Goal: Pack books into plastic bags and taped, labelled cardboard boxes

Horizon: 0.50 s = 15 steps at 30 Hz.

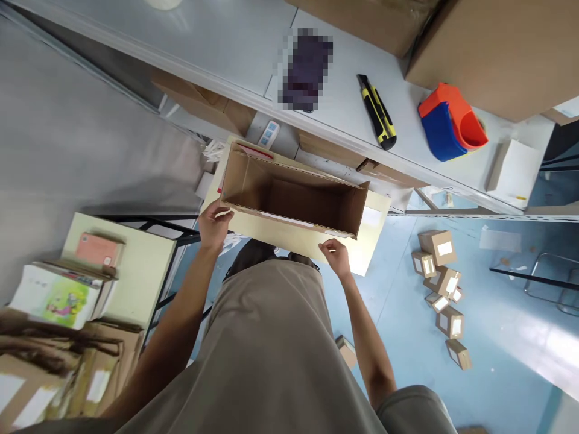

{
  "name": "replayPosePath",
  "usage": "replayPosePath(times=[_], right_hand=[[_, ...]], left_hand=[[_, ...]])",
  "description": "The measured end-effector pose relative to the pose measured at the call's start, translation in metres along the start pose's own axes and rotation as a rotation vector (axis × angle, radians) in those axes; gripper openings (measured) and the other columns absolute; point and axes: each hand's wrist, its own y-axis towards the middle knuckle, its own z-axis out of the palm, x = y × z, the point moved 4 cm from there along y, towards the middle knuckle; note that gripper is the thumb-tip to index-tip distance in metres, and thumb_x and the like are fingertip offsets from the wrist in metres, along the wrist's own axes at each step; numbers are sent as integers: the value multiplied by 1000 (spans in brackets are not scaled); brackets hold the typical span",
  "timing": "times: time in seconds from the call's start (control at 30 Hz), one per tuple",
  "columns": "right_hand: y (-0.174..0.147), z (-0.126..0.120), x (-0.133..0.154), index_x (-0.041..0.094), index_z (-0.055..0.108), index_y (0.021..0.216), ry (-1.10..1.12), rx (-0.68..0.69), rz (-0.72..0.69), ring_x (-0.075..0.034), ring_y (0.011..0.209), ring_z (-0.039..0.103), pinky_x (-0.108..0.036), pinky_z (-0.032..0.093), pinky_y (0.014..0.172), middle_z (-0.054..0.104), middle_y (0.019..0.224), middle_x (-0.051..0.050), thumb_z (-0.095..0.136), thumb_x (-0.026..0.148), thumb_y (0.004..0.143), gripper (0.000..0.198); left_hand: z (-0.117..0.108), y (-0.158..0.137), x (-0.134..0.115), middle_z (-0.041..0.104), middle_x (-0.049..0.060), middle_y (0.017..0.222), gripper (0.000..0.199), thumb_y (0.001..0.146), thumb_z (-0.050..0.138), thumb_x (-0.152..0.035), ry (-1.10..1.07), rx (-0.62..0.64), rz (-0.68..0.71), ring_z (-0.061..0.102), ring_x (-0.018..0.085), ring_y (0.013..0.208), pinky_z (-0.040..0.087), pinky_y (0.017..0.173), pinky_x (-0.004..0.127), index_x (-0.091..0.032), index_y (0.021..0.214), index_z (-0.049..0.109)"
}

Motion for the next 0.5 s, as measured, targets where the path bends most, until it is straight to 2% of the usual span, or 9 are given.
replayPosePath(times=[0.13,0.27,0.33,0.4,0.5], right_hand=[[-5,63,20,24,76,86,-30,343,-94,-26,88,78,-40,64,83,83,92,-8,74,59,91,35],[-1,146,52,25,82,112,-29,569,-210,-27,111,82,-42,67,98,86,118,-9,72,46,100,27],[9,193,67,27,78,134,-30,598,-249,-28,128,78,-44,66,106,80,141,-11,74,46,100,39],[24,242,81,27,67,154,-49,592,-267,-29,144,71,-46,64,115,68,163,-14,74,46,102,55],[61,306,102,19,52,170,-160,493,-250,-32,166,52,-49,52,132,48,180,-21,70,48,107,72]], left_hand=[[-17,25,26,84,11,129,46,79,75,-19,-7,-24,-7,82,27,108,70,100,42,-20,125,81],[-19,69,55,83,14,128,37,84,73,-15,58,27,-68,82,28,111,68,106,46,-18,120,80],[-18,92,70,82,16,131,36,86,73,-13,107,62,-110,81,31,116,68,108,48,-17,121,79],[-16,114,85,80,18,136,41,87,75,-13,146,96,-129,80,33,123,67,109,49,-17,127,78],[-13,145,102,74,21,149,51,88,78,-16,162,189,-81,73,36,137,65,115,51,-18,139,75]])
